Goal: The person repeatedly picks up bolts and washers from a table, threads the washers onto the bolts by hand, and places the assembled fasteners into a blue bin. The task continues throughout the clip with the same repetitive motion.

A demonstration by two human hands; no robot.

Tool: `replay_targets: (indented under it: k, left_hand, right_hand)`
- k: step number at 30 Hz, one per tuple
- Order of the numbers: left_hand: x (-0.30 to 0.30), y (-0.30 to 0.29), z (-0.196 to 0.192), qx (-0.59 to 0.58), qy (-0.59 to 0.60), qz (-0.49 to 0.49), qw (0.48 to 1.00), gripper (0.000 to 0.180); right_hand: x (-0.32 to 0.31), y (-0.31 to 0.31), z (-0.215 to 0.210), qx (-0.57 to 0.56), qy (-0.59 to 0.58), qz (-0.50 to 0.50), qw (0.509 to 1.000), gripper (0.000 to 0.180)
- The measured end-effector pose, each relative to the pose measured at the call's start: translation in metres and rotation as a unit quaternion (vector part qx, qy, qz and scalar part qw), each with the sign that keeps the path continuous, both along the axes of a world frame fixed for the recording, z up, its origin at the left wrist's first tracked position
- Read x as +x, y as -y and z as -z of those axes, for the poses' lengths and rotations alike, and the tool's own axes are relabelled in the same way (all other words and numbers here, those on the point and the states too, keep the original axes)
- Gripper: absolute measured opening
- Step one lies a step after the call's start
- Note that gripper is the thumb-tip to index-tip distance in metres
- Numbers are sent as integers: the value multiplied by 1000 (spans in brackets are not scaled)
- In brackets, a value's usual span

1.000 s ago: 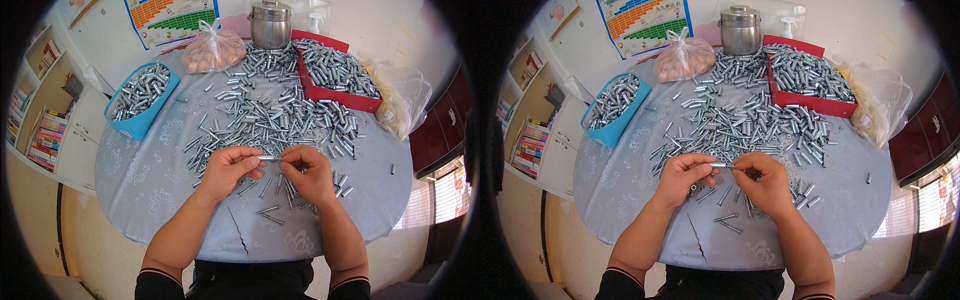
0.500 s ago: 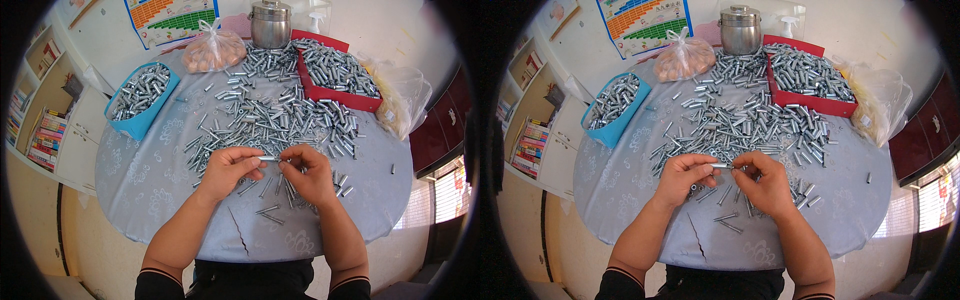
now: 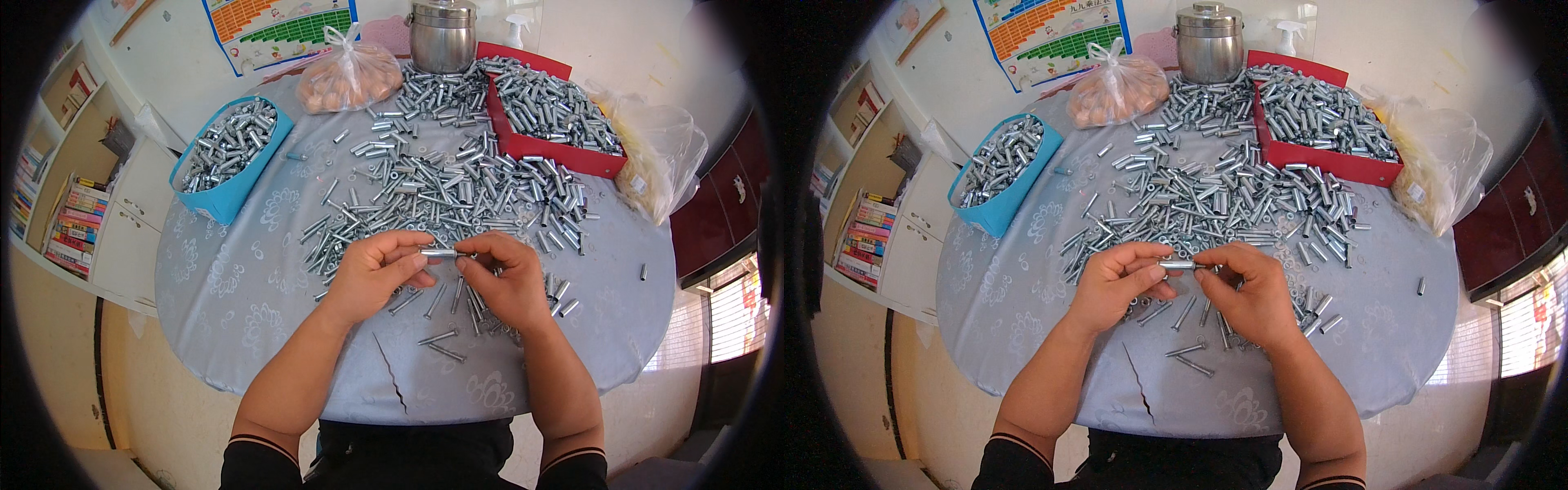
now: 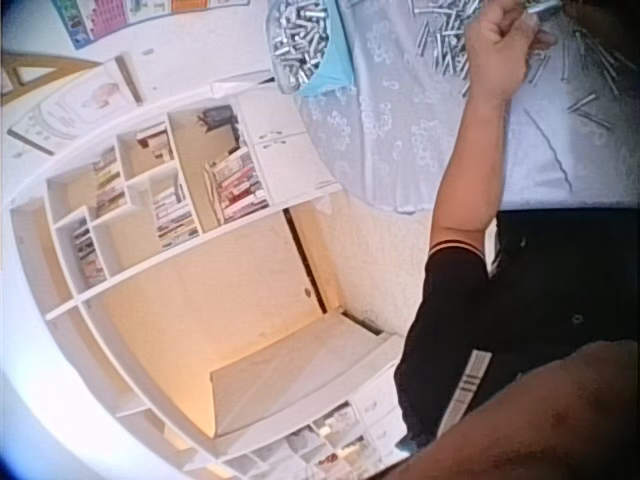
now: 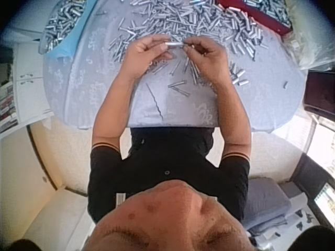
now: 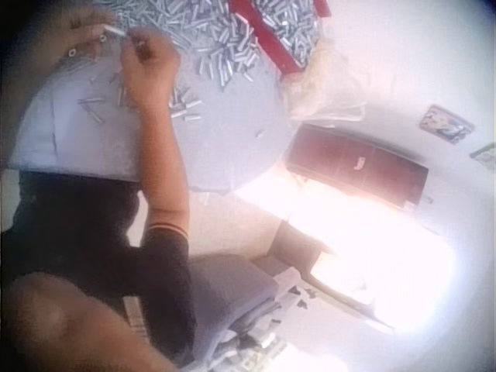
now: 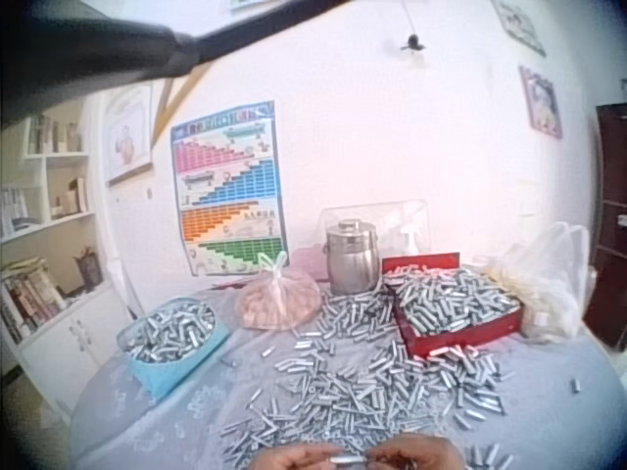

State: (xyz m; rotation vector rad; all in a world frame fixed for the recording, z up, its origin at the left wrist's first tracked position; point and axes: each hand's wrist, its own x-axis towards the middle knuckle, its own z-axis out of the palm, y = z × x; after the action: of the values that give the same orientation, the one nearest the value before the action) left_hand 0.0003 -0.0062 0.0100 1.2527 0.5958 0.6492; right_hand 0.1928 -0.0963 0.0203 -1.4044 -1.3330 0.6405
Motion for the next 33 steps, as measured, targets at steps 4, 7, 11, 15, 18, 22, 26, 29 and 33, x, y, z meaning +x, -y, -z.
replay_targets:
  k: [4, 7, 11, 15, 18, 22, 26, 29, 33]
  left_hand:
    - [1, 0, 1, 12, -17, -9, 1000, 25]
    - [0, -2, 0, -23, 4, -31, 999, 25]
    - [-2, -7, 1, -41, 39, -93, 994, 21]
    - [-6, -13, 6, -32, 68, -158, 985, 20]
    - [-7, -14, 5, -31, 86, -193, 977, 20]
    - [-8, -15, 6, -29, 96, -188, 977, 19]
    - [-8, -15, 5, -34, 93, -180, 979, 18]
    - [-7, -14, 6, -34, 77, -177, 981, 18]
    - [-4, -13, 7, -36, 72, -165, 983, 17]
  right_hand:
    - [2, -1, 2, 31, 17, 1, 999, 19]
    - [-2, -1, -2, 4, -5, 1, 1000, 19]
    - [-6, -1, 4, -25, -36, 8, 999, 20]
    - [0, -4, 6, 77, 211, -79, 971, 27]
    - [-8, -5, 8, 88, 347, -128, 925, 32]
    - [-19, -6, 17, 69, 418, -110, 899, 30]
    - [-14, -5, 13, 40, 416, -119, 901, 25]
    - [-8, -2, 13, 8, 393, -106, 914, 19]
    - [-8, -1, 17, -16, 358, -64, 932, 14]
